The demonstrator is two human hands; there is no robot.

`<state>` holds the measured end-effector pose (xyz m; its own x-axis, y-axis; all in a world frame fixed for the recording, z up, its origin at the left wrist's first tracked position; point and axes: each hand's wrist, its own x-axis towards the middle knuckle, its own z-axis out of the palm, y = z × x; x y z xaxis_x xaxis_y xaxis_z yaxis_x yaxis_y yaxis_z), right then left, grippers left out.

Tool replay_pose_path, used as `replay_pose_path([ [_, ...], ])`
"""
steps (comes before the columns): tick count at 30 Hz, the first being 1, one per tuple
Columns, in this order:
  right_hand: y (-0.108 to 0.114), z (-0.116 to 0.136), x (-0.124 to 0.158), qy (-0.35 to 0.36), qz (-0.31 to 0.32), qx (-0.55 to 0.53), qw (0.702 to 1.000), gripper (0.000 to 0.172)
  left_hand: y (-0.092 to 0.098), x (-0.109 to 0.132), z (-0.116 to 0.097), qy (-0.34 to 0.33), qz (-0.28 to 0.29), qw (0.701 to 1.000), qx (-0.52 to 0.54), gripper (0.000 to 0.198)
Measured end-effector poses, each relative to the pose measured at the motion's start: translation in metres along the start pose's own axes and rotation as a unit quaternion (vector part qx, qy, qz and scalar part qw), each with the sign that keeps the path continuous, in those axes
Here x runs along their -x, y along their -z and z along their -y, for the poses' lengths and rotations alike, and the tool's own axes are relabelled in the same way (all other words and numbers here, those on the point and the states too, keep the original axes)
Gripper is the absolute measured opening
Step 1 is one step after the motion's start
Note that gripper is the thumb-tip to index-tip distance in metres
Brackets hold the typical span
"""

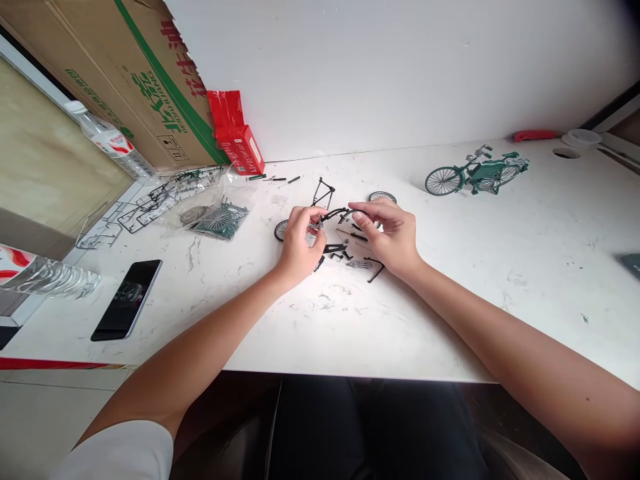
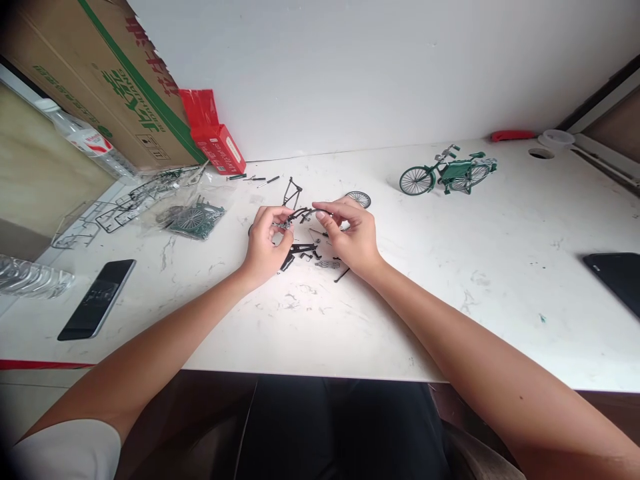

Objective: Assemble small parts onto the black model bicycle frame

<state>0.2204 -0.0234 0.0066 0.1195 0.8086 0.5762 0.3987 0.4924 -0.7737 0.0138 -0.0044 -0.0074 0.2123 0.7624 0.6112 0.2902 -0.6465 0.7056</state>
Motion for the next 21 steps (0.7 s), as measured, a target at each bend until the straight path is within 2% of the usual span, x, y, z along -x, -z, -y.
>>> replay_pose_path([
  [10, 0.0, 0.003, 0.003, -0.027, 0.015, -0.008, 0.999, 0.02, 0.003, -0.002, -0.003, -0.034, 0.01, 0.999, -0.039, 0.05],
  [16, -0.001, 0.009, 0.003, -0.039, 0.059, -0.019, 0.997, 0.022, 0.003, -0.003, -0.005, -0.038, 0.021, 0.999, -0.031, 0.05],
  [21, 0.0, 0.011, 0.003, -0.039, 0.068, -0.043, 0.996, 0.025, 0.003, -0.003, -0.004, -0.048, 0.014, 0.999, -0.021, 0.051],
])
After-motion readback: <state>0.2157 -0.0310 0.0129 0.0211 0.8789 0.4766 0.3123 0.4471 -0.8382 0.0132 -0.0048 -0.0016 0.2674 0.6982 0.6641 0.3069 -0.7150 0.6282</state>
